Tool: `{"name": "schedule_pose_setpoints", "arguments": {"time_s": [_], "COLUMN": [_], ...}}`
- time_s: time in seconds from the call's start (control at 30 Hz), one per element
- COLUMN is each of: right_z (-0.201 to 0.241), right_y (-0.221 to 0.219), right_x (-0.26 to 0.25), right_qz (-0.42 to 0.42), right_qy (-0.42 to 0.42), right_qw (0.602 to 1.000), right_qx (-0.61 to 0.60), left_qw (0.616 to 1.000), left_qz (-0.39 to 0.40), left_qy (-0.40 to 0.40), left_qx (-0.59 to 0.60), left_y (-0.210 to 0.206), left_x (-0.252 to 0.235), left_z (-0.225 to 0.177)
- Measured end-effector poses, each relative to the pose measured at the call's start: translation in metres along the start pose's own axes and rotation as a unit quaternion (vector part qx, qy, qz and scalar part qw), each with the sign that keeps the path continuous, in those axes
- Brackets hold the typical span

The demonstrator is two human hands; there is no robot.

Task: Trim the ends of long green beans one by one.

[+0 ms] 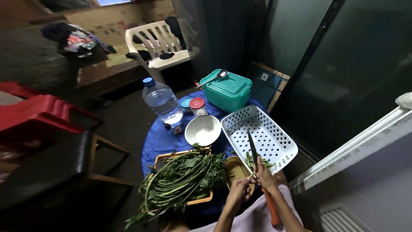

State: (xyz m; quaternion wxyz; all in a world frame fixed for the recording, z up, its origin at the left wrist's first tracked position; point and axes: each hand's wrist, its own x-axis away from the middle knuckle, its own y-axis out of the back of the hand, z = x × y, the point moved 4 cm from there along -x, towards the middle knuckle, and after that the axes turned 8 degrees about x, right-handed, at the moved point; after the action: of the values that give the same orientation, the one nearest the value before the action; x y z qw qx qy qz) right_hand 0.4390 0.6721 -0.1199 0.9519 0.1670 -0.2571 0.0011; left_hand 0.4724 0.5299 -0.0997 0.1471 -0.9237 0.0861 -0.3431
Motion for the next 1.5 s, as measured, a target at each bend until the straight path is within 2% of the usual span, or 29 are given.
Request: {"name": "schedule_pose_setpoints", "arguments": {"time_s": [0.1, 0.17, 0.23, 0.33, 0.43, 0.53, 0.6, 0.67, 0.83, 0.93, 1.03, 1.1, 1.2, 1.27, 1.37, 1.47, 1.5], "right_z": [-0.003, -0.003, -0.001, 0.000, 0.004, -0.001, -0.004, -0.011, -0.021, -0.028, -0.035, -0.035, -0.037, -0.040, -0.047, -0.052, -0.051], "right_y": [0.006, 0.007, 0.007, 0.009, 0.014, 0.013, 0.011, 0.009, 0.008, 0.008, 0.011, 0.014, 0.018, 0.019, 0.017, 0.010, 0.007], "right_x": [-0.004, -0.001, 0.005, 0.010, 0.012, 0.007, 0.005, 0.001, -0.002, -0.005, -0.007, -0.006, -0.005, -0.004, -0.002, -0.002, 0.000], "right_qz": [0.014, 0.043, 0.073, 0.057, 0.041, 0.023, 0.001, -0.013, 0.027, 0.051, 0.057, 0.039, 0.038, 0.038, 0.032, 0.043, 0.047], "right_qy": [-0.019, 0.002, 0.017, 0.011, 0.004, 0.016, -0.002, -0.027, -0.082, -0.092, -0.069, -0.058, -0.040, -0.040, -0.036, -0.034, -0.038], "right_qw": [1.000, 0.999, 0.997, 0.998, 0.999, 0.999, 0.998, 0.998, 0.987, 0.976, 0.971, 0.973, 0.973, 0.972, 0.971, 0.972, 0.972], "right_qx": [0.001, -0.012, -0.019, -0.038, -0.032, 0.032, 0.068, 0.053, -0.136, -0.193, -0.222, -0.220, -0.223, -0.228, -0.235, -0.229, -0.226], "left_qw": [0.999, 0.990, 0.970, 0.935, 0.904, 0.863, 0.846, 0.837, 0.821, 0.824, 0.840, 0.851, 0.859, 0.842, 0.801, 0.766, 0.755], "left_qz": [-0.019, -0.014, 0.030, 0.107, 0.129, 0.124, 0.114, 0.092, 0.021, 0.043, 0.040, -0.005, -0.105, -0.177, -0.226, -0.228, -0.226], "left_qy": [-0.014, -0.040, -0.061, -0.076, -0.103, -0.144, -0.159, -0.163, -0.135, -0.136, -0.173, -0.206, -0.226, -0.244, -0.207, -0.111, -0.101], "left_qx": [-0.044, -0.136, -0.234, -0.329, -0.395, -0.467, -0.495, -0.514, -0.554, -0.549, -0.513, -0.482, -0.447, -0.448, -0.515, -0.591, -0.607], "left_y": [0.006, 0.006, 0.002, -0.008, -0.013, -0.021, -0.027, -0.030, -0.035, -0.040, -0.035, -0.017, 0.035, 0.083, 0.150, 0.197, 0.208], "left_x": [-0.005, -0.017, -0.033, -0.047, -0.051, -0.047, -0.043, -0.043, -0.046, -0.047, -0.042, -0.033, -0.006, 0.013, 0.042, 0.058, 0.060], "left_z": [-0.003, -0.011, -0.022, -0.039, -0.046, -0.045, -0.038, -0.033, -0.039, -0.039, -0.034, -0.036, -0.046, -0.050, -0.052, -0.048, -0.047]}}
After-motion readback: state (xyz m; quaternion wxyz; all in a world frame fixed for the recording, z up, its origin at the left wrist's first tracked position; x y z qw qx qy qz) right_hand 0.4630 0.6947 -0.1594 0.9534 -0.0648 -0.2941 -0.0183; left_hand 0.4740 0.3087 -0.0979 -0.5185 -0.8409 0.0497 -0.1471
